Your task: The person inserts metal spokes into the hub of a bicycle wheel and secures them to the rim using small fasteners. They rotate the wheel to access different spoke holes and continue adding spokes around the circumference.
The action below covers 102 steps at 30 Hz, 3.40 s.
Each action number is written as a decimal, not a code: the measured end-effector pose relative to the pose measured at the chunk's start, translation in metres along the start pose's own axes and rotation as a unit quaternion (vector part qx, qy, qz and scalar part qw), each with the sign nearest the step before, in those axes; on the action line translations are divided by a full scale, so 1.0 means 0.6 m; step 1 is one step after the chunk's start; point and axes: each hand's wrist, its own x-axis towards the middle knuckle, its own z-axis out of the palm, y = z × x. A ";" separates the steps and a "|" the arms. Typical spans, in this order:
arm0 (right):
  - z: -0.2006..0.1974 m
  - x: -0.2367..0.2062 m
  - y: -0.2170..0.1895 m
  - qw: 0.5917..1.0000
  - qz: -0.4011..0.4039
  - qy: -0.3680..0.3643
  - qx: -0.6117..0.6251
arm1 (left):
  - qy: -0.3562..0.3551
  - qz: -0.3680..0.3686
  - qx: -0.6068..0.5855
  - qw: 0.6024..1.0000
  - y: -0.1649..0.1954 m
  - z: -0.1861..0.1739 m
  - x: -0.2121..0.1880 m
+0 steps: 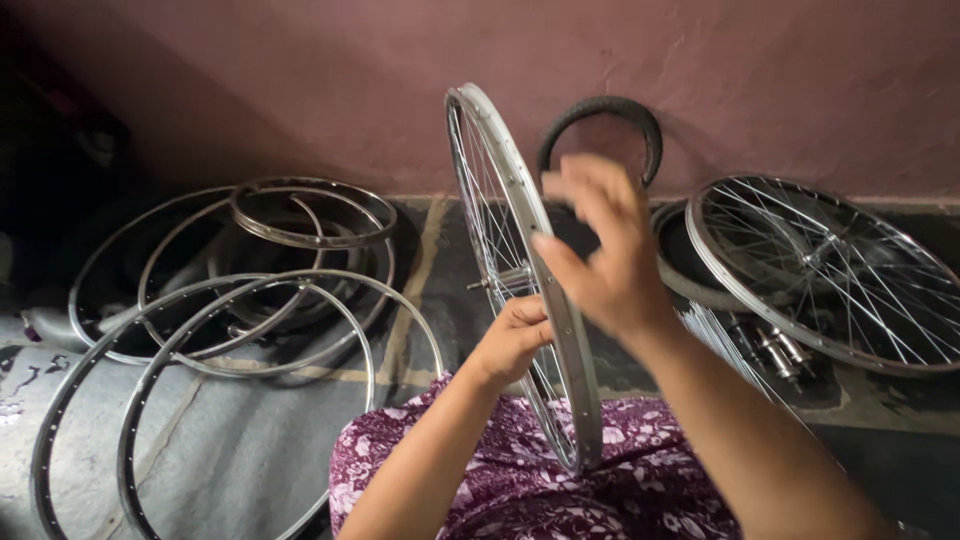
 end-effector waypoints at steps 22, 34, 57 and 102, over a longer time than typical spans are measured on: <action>0.156 0.187 0.137 0.971 0.106 -0.175 -0.125 | 0.003 -0.018 0.002 1.000 0.012 -0.003 -0.015; 0.125 0.184 0.126 0.955 0.117 -0.223 -0.158 | -0.004 -0.024 -0.002 1.000 0.003 0.003 -0.009; 0.030 -0.411 0.006 0.964 0.187 -0.007 0.190 | -0.025 0.000 0.013 1.000 0.000 -0.011 -0.023; 0.049 -0.452 -0.003 0.947 0.204 -0.158 0.189 | -0.073 0.090 0.151 0.982 0.040 0.021 -0.015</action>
